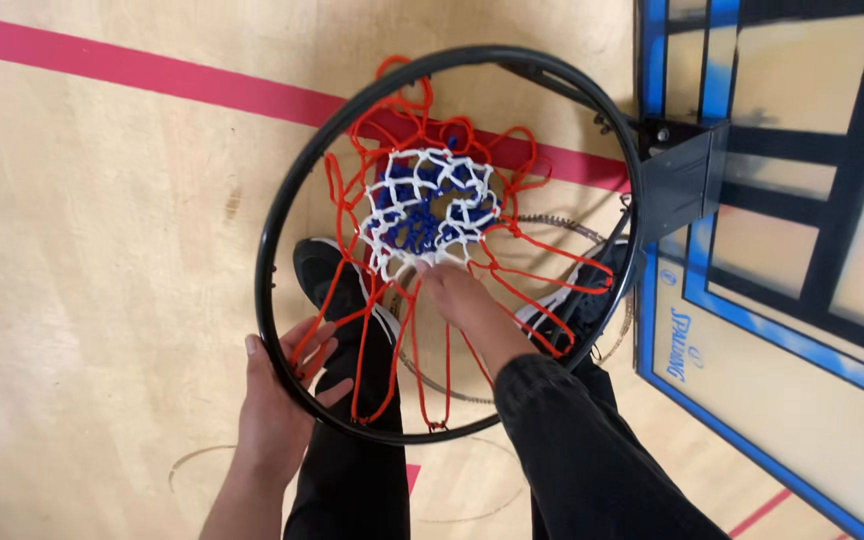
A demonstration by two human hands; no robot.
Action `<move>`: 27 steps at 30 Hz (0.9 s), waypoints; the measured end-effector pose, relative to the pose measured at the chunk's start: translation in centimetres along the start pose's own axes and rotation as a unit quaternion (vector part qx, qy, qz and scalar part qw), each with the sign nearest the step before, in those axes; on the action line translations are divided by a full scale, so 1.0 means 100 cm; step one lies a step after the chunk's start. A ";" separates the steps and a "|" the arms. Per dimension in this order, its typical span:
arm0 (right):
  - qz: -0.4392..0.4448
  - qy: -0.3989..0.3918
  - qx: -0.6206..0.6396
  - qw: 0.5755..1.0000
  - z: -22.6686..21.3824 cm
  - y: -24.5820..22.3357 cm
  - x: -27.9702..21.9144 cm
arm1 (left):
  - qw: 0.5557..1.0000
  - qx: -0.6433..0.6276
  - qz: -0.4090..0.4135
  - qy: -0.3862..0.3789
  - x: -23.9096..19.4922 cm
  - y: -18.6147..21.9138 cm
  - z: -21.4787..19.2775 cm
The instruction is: The person ties a red and white basketball net to the rim of a basketball hoop. They loop the net through the holes in the rim and secure it with knots, working around the circumference of the hoop.
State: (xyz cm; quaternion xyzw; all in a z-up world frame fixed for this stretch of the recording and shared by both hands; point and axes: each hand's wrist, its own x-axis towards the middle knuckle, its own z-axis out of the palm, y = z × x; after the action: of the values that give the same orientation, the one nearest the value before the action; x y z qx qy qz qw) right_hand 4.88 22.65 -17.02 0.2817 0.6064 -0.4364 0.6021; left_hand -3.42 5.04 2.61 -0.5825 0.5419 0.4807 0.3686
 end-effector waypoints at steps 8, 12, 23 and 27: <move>0.075 0.090 -0.080 0.990 -0.016 0.054 -0.023 | 1.000 0.010 -0.010 -0.007 0.004 0.000 -0.003; 0.159 -0.001 -0.117 0.980 -0.003 0.078 -0.003 | 1.000 -0.003 -0.011 0.010 0.008 -0.004 -0.002; 0.025 0.029 -0.046 0.998 -0.006 0.012 0.025 | 0.999 -0.009 -0.021 0.027 0.005 0.004 0.005; 0.046 0.073 -0.183 0.979 -0.013 0.026 0.034 | 0.999 -0.040 0.007 -0.010 0.030 -0.015 -0.013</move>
State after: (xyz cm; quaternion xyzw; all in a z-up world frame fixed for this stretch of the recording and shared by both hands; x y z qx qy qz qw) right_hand 6.10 24.37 -20.96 0.2260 0.7047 -0.2680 0.6169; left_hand -1.85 3.16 -0.02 -0.5880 0.5227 0.5102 0.3475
